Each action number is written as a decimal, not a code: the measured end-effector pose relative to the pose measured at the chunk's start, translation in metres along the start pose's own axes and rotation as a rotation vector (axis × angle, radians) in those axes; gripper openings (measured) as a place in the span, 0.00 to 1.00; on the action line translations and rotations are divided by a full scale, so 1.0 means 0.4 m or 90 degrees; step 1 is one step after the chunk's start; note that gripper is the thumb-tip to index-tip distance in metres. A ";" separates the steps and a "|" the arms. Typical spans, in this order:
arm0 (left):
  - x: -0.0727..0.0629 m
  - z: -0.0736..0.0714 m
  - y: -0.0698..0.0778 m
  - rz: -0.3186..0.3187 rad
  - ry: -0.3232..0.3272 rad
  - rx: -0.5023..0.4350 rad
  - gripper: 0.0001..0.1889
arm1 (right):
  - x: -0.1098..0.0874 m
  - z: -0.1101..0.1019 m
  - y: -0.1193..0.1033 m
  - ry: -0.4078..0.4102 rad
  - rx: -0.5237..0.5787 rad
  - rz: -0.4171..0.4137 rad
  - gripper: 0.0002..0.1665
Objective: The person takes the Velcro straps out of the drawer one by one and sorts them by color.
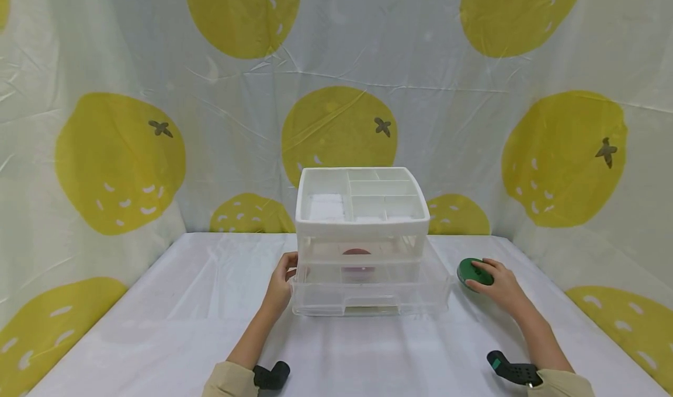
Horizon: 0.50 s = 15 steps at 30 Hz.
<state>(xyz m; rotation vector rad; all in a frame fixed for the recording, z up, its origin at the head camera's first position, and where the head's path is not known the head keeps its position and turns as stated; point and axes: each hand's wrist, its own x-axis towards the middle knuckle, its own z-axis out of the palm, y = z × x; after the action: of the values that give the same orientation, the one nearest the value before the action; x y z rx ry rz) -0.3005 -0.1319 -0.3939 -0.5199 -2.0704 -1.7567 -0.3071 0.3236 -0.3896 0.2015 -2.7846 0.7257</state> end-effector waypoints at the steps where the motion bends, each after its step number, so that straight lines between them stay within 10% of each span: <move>1: 0.000 0.000 0.000 -0.002 0.000 -0.003 0.17 | -0.001 0.002 0.001 -0.002 -0.003 0.000 0.40; 15: -0.014 0.000 0.073 -0.042 -0.004 0.005 0.16 | -0.015 0.044 0.037 -0.041 -0.010 0.034 0.41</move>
<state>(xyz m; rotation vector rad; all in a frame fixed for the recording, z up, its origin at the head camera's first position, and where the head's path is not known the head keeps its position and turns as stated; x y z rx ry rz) -0.2810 -0.1278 -0.3718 -0.4609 -2.1207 -1.7848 -0.3081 0.3281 -0.4129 0.1506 -2.8666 0.7226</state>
